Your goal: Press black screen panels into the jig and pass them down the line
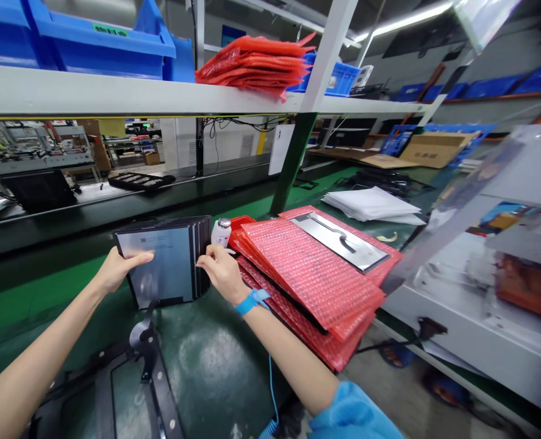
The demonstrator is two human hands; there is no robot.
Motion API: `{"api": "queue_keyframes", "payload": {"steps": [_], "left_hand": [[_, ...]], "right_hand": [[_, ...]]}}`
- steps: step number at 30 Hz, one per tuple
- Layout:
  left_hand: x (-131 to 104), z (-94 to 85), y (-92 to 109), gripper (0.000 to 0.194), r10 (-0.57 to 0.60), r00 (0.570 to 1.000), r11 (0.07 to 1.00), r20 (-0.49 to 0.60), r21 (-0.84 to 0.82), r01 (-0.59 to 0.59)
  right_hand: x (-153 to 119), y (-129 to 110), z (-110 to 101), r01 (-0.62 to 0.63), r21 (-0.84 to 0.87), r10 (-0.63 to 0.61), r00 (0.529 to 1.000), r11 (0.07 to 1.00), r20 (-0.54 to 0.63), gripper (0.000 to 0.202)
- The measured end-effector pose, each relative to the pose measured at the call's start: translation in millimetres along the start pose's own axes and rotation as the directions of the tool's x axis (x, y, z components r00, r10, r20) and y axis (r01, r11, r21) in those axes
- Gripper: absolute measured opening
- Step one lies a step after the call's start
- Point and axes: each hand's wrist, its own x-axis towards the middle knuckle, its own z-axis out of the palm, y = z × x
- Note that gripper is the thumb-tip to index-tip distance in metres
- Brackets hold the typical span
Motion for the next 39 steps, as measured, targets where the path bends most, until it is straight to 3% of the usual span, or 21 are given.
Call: {"api": "queue_keyframes", "payload": {"steps": [8, 17, 23, 30, 39], "left_hand": [[-2.7, 1.9, 2.9, 0.042, -0.019, 1.000, 1.000, -0.021, 0.008, 0.019], [-2.7, 2.2, 4.5, 0.042, -0.025, 0.999, 1.000, -0.034, 0.003, 0.025], [-2.6, 0.4, 4.6, 0.041, -0.029, 0.999, 1.000, -0.034, 0.008, 0.029], [-3.4, 0.5, 2.6, 0.042, -0.029, 0.999, 0.999, -0.029, 0.013, 0.029], [-3.6, 2.1, 5.6, 0.045, -0.033, 0.999, 0.999, -0.017, 0.017, 0.034]], "right_hand": [[-26.0, -7.3, -20.6, 0.055, 0.044, -0.057, 0.997, 0.998, 0.046, 0.014], [1.6, 13.0, -8.9, 0.038, -0.014, -0.038, 0.999, 0.999, -0.018, 0.012], [-0.4, 12.1, -8.9, 0.041, -0.023, -0.041, 0.999, 0.999, 0.014, 0.016], [-20.8, 6.7, -24.8, 0.059, 0.026, -0.060, 0.997, 0.998, 0.053, 0.012], [4.6, 21.9, -19.3, 0.092, -0.004, -0.092, 0.996, 0.996, 0.017, 0.015]]}}
